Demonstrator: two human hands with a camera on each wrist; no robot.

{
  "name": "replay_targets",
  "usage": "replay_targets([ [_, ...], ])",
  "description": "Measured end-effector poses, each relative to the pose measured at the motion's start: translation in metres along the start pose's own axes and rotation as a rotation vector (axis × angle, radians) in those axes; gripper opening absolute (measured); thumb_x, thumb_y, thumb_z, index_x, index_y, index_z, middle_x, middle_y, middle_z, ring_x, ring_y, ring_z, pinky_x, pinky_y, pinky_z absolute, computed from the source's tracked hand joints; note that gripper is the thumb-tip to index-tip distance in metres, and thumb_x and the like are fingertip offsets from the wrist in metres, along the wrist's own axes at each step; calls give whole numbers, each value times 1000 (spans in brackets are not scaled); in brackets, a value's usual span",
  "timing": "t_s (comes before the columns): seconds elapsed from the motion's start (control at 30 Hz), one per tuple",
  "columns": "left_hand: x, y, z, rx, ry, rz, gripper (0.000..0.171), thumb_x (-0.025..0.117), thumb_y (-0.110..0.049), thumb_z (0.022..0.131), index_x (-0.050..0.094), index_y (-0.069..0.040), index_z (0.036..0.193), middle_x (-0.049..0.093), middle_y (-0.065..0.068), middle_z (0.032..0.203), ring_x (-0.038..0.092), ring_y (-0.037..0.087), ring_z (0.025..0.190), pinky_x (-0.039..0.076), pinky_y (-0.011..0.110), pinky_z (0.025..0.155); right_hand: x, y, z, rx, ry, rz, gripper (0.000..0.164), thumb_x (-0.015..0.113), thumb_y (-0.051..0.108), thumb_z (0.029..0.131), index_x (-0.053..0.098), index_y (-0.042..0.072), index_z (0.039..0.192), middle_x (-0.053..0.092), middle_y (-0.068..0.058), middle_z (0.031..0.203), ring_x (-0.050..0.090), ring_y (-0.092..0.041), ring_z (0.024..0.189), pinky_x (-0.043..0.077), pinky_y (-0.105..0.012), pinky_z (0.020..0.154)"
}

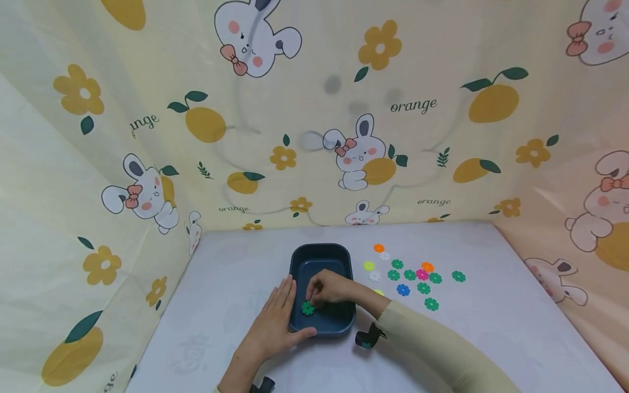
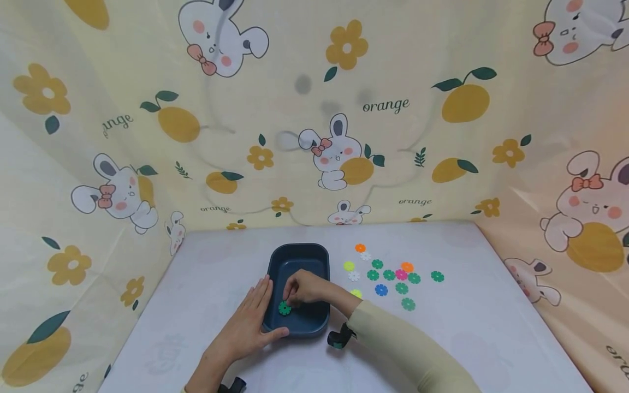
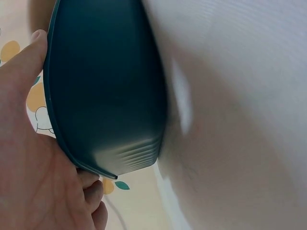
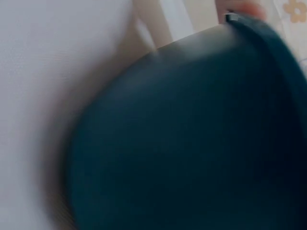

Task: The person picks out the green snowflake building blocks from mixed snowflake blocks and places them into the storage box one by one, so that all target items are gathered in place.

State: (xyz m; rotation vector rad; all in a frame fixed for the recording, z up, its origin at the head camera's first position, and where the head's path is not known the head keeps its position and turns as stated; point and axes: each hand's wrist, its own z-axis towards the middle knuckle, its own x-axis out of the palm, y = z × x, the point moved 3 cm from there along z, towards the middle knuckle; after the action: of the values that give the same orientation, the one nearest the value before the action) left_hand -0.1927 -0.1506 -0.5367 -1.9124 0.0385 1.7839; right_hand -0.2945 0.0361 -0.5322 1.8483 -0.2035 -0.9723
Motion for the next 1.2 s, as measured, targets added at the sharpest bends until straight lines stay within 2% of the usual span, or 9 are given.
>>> replay_targets([
  [0.4,-4,-1,-1,3,4,-7,118,63,-76,95,13,-3,172,4,10,181,5,26,167,12,50,136,4,-2,4,19,-2,2,9,75,1,98,79,9,96,75,2,82,75,-13,76,65,-27,73],
  [0.6,-2,1,1,9,3,3,118,62,-77,95,11,-4,172,3,9,181,4,25,167,12,49,136,2,1,1,7,-42,-38,6,78,3,97,80,8,98,75,4,85,71,-11,77,62,-25,72],
  [0.7,0,1,1,9,5,-3,118,62,-78,94,11,-4,172,3,9,181,4,25,167,12,49,136,-2,5,-3,-25,-79,-67,5,78,6,97,80,10,99,74,6,87,68,-10,78,61,-25,73],
  [0.93,0,0,1,-4,11,-19,120,63,-78,94,11,-5,172,2,9,181,4,25,168,13,50,135,-31,17,-28,-136,-218,-129,7,79,10,99,80,13,105,74,8,96,67,-8,86,63,-26,82],
  [1.2,0,-1,1,-14,9,-22,121,65,-78,93,10,-5,173,4,10,181,5,26,167,12,49,136,-70,10,-71,-125,-326,-141,10,79,13,99,79,15,109,73,8,98,67,-11,88,62,-24,82],
])
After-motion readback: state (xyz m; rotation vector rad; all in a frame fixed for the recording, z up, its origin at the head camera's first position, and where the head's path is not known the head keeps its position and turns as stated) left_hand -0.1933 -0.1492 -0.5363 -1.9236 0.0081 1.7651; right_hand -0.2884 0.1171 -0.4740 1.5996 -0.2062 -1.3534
